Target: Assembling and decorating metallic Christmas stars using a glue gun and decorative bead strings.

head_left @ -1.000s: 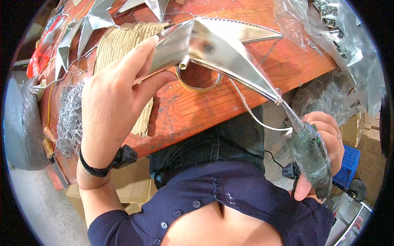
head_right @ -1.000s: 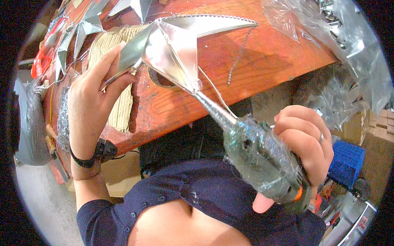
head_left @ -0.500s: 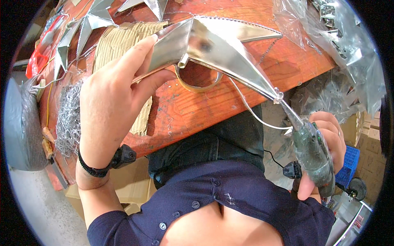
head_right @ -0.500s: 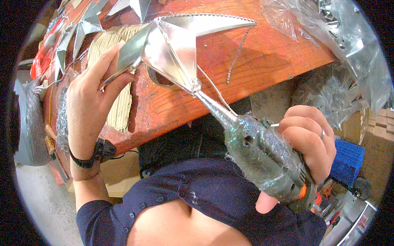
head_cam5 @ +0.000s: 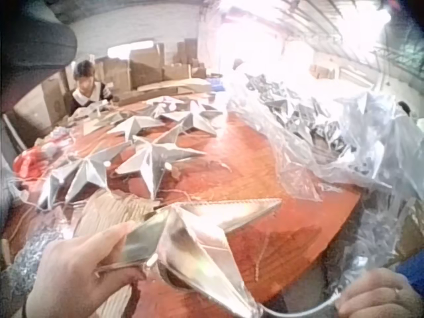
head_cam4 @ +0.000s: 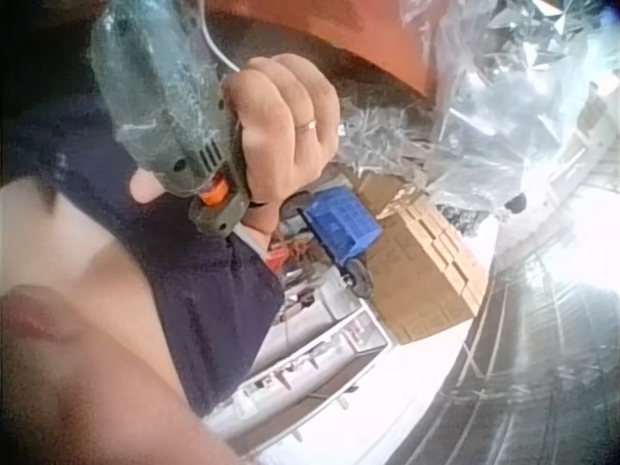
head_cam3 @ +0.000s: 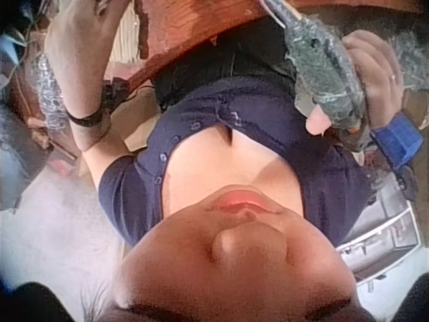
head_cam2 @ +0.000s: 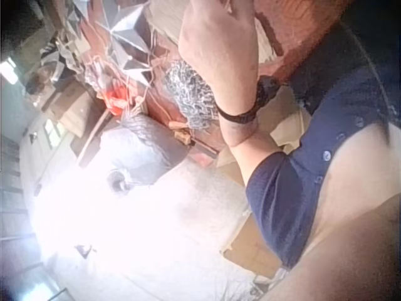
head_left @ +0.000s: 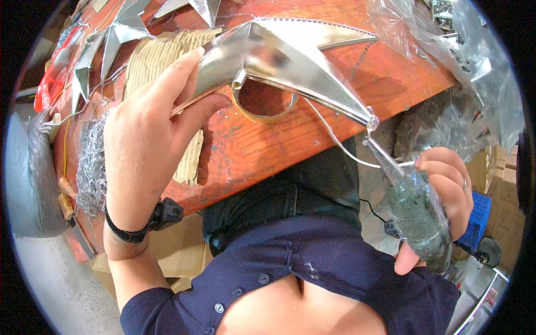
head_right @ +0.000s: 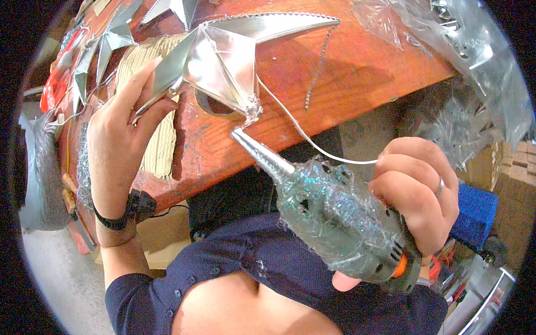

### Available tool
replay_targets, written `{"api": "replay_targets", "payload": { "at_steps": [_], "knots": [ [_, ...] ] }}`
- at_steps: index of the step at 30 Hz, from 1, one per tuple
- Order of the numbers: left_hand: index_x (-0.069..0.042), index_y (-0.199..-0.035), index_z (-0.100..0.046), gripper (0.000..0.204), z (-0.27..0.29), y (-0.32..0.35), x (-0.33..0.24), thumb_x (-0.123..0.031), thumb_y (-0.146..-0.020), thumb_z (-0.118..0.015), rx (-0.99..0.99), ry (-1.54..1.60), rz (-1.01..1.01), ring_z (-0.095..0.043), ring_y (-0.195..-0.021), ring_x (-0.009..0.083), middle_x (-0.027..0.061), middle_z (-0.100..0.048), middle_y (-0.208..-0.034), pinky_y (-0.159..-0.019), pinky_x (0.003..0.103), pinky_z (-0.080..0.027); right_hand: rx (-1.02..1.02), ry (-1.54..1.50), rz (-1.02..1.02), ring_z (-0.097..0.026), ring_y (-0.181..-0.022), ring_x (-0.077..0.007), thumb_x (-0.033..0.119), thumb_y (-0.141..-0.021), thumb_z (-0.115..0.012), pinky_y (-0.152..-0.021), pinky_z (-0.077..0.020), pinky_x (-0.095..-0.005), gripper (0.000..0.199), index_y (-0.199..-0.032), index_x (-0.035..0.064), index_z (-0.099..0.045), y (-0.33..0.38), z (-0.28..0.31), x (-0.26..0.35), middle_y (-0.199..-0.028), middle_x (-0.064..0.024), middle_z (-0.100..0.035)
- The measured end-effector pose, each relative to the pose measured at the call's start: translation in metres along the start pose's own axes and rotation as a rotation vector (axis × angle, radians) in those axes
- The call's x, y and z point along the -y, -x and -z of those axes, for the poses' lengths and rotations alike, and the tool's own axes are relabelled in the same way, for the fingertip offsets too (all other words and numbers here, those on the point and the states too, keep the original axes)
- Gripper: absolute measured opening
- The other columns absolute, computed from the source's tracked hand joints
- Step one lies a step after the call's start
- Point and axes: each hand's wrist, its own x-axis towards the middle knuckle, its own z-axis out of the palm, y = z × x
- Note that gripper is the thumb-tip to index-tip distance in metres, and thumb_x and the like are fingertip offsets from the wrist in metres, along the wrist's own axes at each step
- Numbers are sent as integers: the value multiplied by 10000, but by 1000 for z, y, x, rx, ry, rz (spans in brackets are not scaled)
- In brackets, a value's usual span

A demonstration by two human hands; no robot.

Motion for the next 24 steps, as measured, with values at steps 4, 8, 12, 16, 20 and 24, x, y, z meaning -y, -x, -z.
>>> {"api": "replay_targets", "payload": {
  "at_steps": [4,8,12,16,20,24],
  "knots": [
    [-77,-1204,-608,451,1,-1,-1,-233,-797,-728,2,-7,-7,-676,-903,308,165,-681,-1015,-756,352,-518,12,88,-49,-606,-838,-332,216,-630,-732,-683,-500,-418,455,-979,0,-536,4,2,0,-905,-163,-612],
    [-68,-1203,-606,446,2,-2,-3,-219,-801,-727,8,8,-7,-676,-905,308,169,-680,-1016,-757,349,-518,-89,87,-60,-609,-839,-339,213,-644,-731,-684,-506,-418,454,-992,-4,-535,9,-5,-1,-917,-171,-618],
    [-61,-1205,-601,442,0,0,0,-209,-807,-724,2,-6,-13,-676,-902,307,172,-679,-1020,-757,346,-517,-67,52,23,-612,-842,-343,202,-651,-728,-691,-504,-416,443,-997,-4,-542,4,-4,-5,-928,-175,-627],
    [-61,-1207,-599,445,0,0,0,-208,-806,-724,-1,-3,-10,-676,-900,307,174,-678,-1020,-757,348,-516,-15,84,-30,-613,-850,-348,197,-658,-728,-722,-499,-426,444,-1010,-2,-545,-1,1,0,-936,-171,-629],
    [-65,-1208,-600,444,1,-1,0,-209,-806,-724,7,6,-7,-676,-899,307,176,-678,-1018,-756,350,-515,-8,96,-66,-611,-861,-351,191,-661,-727,-744,-496,-433,447,-1021,0,-546,4,5,-3,-948,-168,-629],
    [-72,-1206,-603,440,2,-1,0,-207,-806,-724,12,-6,-9,-678,-882,301,173,-681,-996,-747,347,-515,-30,101,-54,-613,-835,-339,208,-681,-718,-716,-497,-417,413,-993,-5,-552,3,0,-2,-915,-166,-630]
  ]
}}
